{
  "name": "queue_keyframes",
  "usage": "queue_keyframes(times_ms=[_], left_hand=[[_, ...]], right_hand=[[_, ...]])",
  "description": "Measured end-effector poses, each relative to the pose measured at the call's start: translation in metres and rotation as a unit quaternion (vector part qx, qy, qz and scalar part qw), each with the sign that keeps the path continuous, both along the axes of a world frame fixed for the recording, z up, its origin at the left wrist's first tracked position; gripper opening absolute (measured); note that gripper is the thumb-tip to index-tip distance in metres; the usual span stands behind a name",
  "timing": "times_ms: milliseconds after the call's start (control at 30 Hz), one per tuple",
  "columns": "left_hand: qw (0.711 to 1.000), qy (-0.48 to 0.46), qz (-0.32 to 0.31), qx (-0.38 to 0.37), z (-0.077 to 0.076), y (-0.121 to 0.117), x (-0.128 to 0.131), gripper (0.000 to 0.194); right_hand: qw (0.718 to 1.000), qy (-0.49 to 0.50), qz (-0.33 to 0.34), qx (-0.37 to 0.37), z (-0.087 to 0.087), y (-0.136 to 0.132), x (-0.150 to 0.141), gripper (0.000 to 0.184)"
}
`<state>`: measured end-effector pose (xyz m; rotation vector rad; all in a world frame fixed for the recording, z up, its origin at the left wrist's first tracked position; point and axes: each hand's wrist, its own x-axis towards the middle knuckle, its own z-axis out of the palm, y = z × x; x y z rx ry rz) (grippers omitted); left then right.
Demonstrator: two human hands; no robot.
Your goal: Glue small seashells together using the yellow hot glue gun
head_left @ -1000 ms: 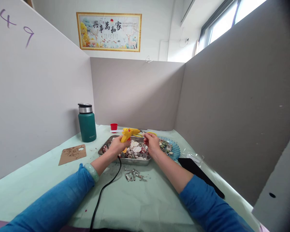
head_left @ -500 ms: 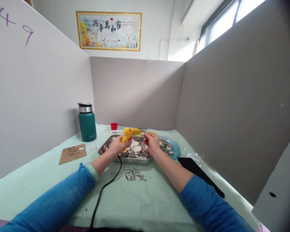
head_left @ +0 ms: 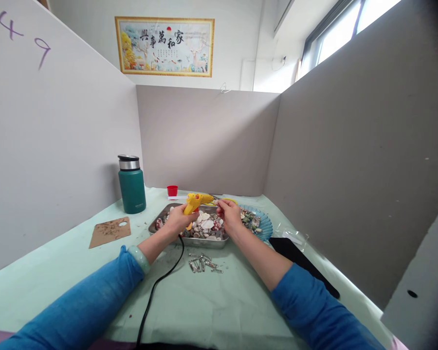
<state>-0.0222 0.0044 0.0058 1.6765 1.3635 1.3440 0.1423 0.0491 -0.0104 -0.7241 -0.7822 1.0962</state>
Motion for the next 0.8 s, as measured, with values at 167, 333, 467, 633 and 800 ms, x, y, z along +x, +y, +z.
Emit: queue_keyframes(times_ms=[167, 333, 467, 633, 800], left_hand=[[0.999, 0.035, -0.003, 0.022, -0.005, 0.007, -0.003, 0.027], [0.997, 0.071, -0.006, 0.037, -0.006, 0.010, -0.005, 0.029], [0.996, 0.082, 0.021, 0.041, -0.006, 0.010, -0.006, 0.029], [0.996, 0.085, 0.011, 0.029, -0.006, 0.010, -0.006, 0.031], [0.996, 0.081, 0.024, 0.041, -0.007, 0.012, -0.006, 0.028]], right_hand=[[1.000, -0.005, -0.003, 0.001, 0.000, 0.001, 0.000, 0.019], [1.000, -0.006, 0.001, 0.007, 0.000, 0.000, -0.001, 0.018], [1.000, -0.006, -0.004, 0.000, 0.000, 0.000, -0.001, 0.019], [1.000, -0.009, -0.005, 0.003, -0.001, 0.001, -0.001, 0.020], [1.000, -0.014, -0.007, 0.000, -0.002, 0.003, -0.001, 0.019]])
